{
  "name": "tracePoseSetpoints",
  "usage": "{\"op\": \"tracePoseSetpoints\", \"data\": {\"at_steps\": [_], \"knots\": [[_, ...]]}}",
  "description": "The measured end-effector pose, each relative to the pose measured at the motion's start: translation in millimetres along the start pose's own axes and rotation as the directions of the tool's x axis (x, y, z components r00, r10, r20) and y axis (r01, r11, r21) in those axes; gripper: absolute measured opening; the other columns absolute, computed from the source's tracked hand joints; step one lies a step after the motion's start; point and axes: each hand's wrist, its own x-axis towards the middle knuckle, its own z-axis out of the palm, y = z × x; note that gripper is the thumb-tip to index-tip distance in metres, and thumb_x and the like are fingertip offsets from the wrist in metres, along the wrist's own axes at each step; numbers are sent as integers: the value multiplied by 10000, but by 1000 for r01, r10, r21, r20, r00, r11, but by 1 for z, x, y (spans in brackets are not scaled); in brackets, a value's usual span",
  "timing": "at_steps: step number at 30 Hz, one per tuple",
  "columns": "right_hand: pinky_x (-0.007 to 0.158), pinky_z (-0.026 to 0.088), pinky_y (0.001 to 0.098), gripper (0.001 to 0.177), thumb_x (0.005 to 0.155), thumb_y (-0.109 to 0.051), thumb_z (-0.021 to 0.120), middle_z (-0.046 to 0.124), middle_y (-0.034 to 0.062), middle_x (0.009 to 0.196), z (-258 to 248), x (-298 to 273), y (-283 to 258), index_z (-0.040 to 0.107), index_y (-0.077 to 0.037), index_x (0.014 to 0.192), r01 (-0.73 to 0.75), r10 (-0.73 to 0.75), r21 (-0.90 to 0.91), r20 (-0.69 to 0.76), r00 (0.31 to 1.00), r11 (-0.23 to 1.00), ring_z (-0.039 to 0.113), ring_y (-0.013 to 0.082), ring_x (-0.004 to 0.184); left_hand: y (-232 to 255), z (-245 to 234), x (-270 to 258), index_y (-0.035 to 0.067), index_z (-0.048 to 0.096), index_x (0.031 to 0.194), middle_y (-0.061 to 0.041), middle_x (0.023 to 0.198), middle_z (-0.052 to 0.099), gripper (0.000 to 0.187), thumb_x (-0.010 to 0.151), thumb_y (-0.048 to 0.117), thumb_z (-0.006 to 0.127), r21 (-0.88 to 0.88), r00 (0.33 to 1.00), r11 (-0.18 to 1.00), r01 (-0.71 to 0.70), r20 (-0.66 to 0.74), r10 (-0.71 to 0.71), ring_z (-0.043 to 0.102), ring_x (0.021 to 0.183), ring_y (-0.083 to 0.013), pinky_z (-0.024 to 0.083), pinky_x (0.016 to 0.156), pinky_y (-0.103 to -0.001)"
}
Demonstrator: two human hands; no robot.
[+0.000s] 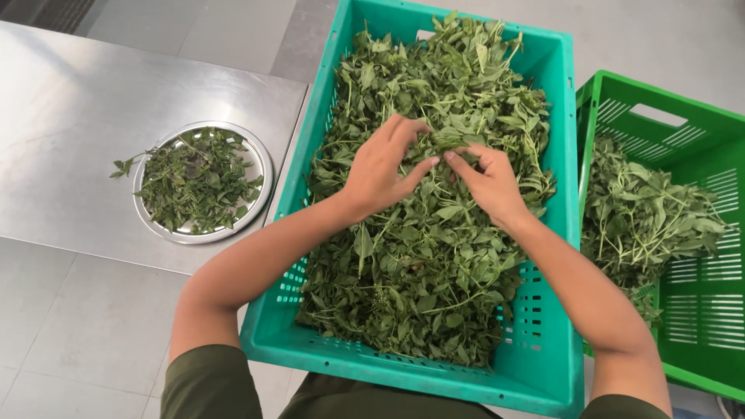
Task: Sorting through leafy green vegetables in a crate and separating specific leaves onto a plate or into another crate.
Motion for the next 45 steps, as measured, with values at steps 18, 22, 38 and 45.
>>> {"op": "tracePoseSetpoints", "data": {"at_steps": [18,22,38,45], "knots": [[570,582,283,200,1013,54,525,741,87,995,-54,-24,-29,654,-35,889,514,-545,185,201,814,837,751,123,738,-14,-4,-4,59,777,963,-60,885,756,276,966,324,699,-615,534,745,260,734,420,702,810,-184,540,724,-356],[542,540,307,268,1103,117,500,761,163,1056,-126,-18,-39,698,2,964,665,-713,-261,-325,622,699,731,151,686,-8,14,-22,53,796,903,-80,863,770,357,832,403,787,-467,329,866,178,858,395,746,791,-214,573,682,-358],[959,407,556,244,924,-305,833,672,175,1033,-153,123,86,802,-89,1034,34,-374,-942,-99,922,333,574,393,1080,-34,43,-32,56,690,829,-100,805,668,302,978,313,637,-89,590,894,-438,722,361,680,788,-347,545,674,-481],[994,419,474,44,1049,-19,696,644,156,1117,-155,97,34,730,-35,1027,97,-644,-923,-181,743,372,555,342,1128,-27,21,-14,78,710,1040,-81,881,657,204,1001,270,652,-8,844,891,-454,316,433,686,819,-304,548,711,-441]]}}
